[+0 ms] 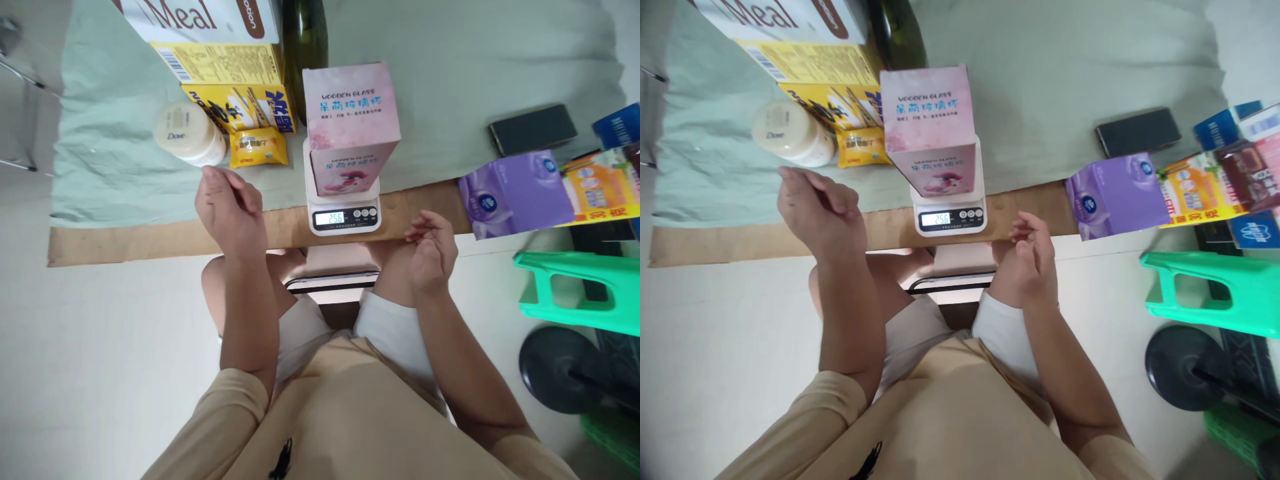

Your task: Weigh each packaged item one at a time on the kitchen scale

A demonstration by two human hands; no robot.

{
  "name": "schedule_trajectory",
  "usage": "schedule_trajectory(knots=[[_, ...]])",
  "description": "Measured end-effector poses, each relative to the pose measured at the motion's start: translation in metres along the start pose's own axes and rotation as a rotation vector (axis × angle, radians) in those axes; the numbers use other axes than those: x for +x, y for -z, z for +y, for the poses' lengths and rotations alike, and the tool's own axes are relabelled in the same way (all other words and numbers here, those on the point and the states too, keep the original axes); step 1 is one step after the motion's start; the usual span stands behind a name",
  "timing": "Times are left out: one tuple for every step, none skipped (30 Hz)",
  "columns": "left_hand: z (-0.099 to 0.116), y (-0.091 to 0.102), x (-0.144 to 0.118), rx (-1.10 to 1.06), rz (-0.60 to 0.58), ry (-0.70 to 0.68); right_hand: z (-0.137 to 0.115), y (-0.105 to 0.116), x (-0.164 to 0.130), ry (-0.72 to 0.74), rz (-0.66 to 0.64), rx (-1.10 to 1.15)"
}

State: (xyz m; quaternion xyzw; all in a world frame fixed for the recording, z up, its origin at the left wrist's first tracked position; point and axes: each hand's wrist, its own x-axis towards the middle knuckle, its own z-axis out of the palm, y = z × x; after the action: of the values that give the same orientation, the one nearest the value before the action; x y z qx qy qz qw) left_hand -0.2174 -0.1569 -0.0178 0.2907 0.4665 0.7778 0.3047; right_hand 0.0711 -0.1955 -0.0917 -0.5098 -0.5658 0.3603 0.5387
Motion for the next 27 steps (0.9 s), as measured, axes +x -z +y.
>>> schedule_trajectory(knots=[[-0.002,-0.001,0.0,0.012,0.012,-0.007,0.0,0.0,0.0,0.002,-0.008,-0.004],[-0.004,-0.001,0.001,0.022,0.018,-0.008,0.0,0.0,-0.001,0.002,-0.015,-0.011],[-0.006,-0.001,0.001,0.033,0.011,0.001,0.0,0.0,-0.001,-0.002,-0.021,-0.019],[-0.008,-0.001,0.001,0.043,-0.003,0.011,0.0,0.001,-0.001,-0.009,-0.024,-0.027],[-0.009,0.0,0.002,0.054,-0.02,0.02,0.0,0.001,0.0,-0.017,-0.023,-0.035],[-0.01,0.001,0.002,0.062,-0.031,0.023,-0.001,0.001,0.0,-0.024,-0.021,-0.043],[-0.011,0.002,0.003,0.064,-0.041,0.023,-0.001,0.001,0.0,-0.03,-0.021,-0.05],[-0.012,0.002,0.003,0.059,-0.048,0.018,-0.001,0.001,0.0,-0.033,-0.022,-0.056],[-0.012,0.003,0.003,0.047,-0.049,0.007,-0.001,0.0,0.001,-0.036,-0.023,-0.061],[-0.012,0.003,0.003,0.034,-0.047,-0.007,-0.002,0.0,0.001,-0.035,-0.026,-0.063],[-0.012,0.002,0.003,0.023,-0.048,-0.014,-0.002,0.0,0.001,-0.032,-0.029,-0.062],[-0.011,0.002,0.002,0.016,-0.054,-0.007,-0.002,0.0,0.001,-0.028,-0.028,-0.058],[-0.009,0.001,0.001,0.009,-0.055,0.009,-0.003,0.0,0.001,-0.025,-0.027,-0.056],[-0.008,-0.001,0.0,0.006,-0.044,0.028,-0.003,-0.001,0.001,-0.023,-0.027,-0.056],[-0.006,-0.002,-0.001,0.006,-0.029,0.05,-0.004,-0.001,0.001,-0.023,-0.028,-0.058],[-0.005,-0.003,-0.002,0.009,-0.02,0.074,-0.005,-0.001,0.001,-0.026,-0.028,-0.064],[-0.005,-0.004,-0.002,0.018,-0.005,0.091,-0.005,-0.001,0.001,-0.03,-0.03,-0.07],[-0.005,-0.005,-0.001,0.033,0.012,0.099,-0.005,-0.001,0.001,-0.034,-0.031,-0.074],[-0.007,-0.005,-0.001,0.051,0.028,0.101,-0.005,-0.002,0.001,-0.036,-0.027,-0.075],[-0.009,-0.004,0.0,0.065,0.033,0.102,-0.004,-0.002,0.001,-0.037,-0.024,-0.074],[-0.011,-0.003,0.001,0.072,0.026,0.099,-0.003,-0.002,0.001,-0.035,-0.019,-0.072],[-0.014,-0.001,0.002,0.075,0.01,0.09,-0.003,-0.002,0.0,-0.033,-0.013,-0.068],[-0.017,0.0,0.002,0.073,-0.021,0.078,-0.002,-0.003,0.0,-0.032,-0.009,-0.064],[-0.018,0.002,0.002,0.069,-0.065,0.065,-0.002,-0.003,-0.001,-0.033,-0.007,-0.058],[-0.019,0.003,0.002,0.067,-0.103,0.054,-0.002,-0.003,-0.001,-0.033,-0.001,-0.049],[-0.019,0.004,0.001,0.066,-0.127,0.05,-0.004,-0.004,-0.001,-0.035,0.005,-0.039],[-0.018,0.004,0.0,0.067,-0.135,0.062,-0.007,-0.005,0.001,-0.037,0.006,-0.03]])
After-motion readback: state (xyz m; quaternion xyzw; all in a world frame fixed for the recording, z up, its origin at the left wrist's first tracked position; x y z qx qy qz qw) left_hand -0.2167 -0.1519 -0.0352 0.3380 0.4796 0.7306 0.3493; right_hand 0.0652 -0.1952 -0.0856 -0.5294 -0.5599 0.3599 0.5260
